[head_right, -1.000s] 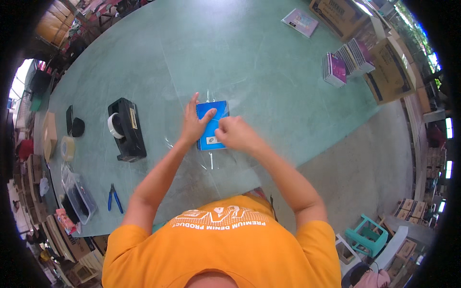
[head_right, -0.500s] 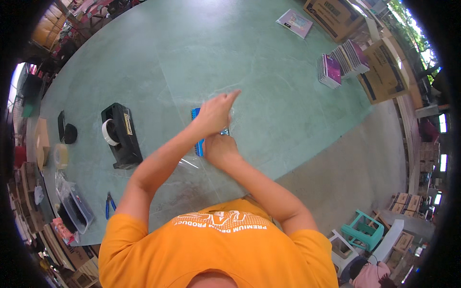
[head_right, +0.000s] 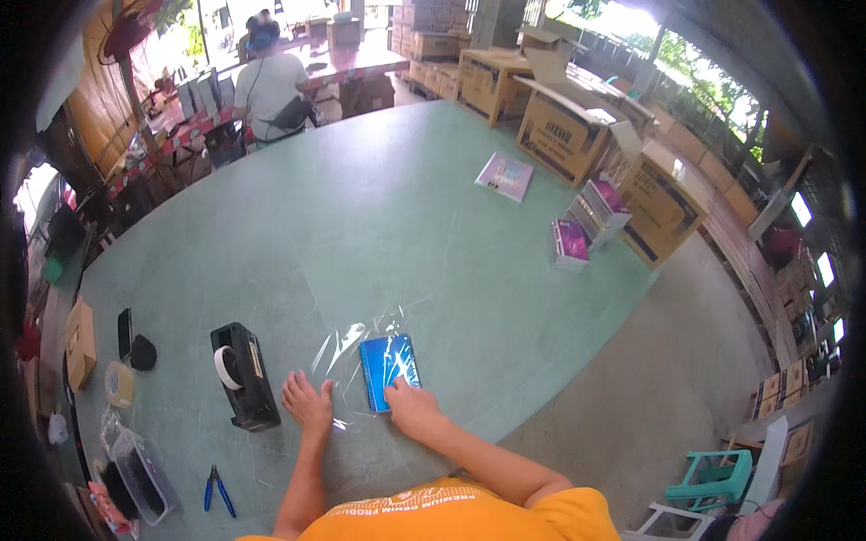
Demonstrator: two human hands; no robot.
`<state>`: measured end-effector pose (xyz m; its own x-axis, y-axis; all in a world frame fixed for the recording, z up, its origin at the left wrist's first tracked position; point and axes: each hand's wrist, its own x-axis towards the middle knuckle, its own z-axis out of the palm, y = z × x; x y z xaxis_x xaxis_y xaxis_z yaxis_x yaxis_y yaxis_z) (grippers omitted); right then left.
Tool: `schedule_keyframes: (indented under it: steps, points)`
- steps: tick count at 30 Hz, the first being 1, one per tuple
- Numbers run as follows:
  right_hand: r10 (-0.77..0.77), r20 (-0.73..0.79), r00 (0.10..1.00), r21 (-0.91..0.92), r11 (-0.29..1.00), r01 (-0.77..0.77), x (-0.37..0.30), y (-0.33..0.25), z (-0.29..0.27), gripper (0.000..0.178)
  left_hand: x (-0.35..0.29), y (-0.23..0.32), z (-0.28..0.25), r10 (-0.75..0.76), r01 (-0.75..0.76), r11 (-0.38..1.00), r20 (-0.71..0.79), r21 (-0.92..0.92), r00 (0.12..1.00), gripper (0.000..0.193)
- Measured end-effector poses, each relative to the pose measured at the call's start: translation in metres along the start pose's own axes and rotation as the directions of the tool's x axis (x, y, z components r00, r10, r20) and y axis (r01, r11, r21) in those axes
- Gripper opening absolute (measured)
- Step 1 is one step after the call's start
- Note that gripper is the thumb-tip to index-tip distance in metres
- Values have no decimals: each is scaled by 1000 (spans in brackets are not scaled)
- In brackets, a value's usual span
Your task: The person places a plastic sheet on the table, stacks several notebooks of different colors on top of it, and then folds and secures the plastic wrap using tape.
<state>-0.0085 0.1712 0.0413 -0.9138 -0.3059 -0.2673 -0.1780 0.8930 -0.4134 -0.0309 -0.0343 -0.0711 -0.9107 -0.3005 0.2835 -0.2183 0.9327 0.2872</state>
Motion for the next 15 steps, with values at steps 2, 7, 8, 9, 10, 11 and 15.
schedule_keyframes:
  steps: [2,7,8,9,10,11,15]
  points:
    - [-143,-115,983,-147,981,125,6,10,-7,20,11,9,-3,-24,34,998,170,-57,985,48]
    - [-257,-70,964,-115,962,248,23,35,-11,33,23,13,-1,-2,105,902,239,-418,971,40]
    - [-270,-96,958,-127,958,257,24,38,-10,39,13,13,-4,-13,84,883,154,-461,988,42]
    - [-283,-122,951,-141,954,266,24,42,-9,44,5,14,-6,-28,58,863,68,-502,997,44]
    - [-303,-149,941,-148,948,281,25,42,-8,50,-1,13,-13,-80,200,798,230,-568,970,46]
    - [-306,-125,944,-156,945,286,27,45,-10,56,-6,12,-20,-113,346,717,390,-604,914,49]
    - [-344,-71,936,-143,932,332,44,49,-13,73,5,7,-20,-166,524,439,507,-730,846,60]
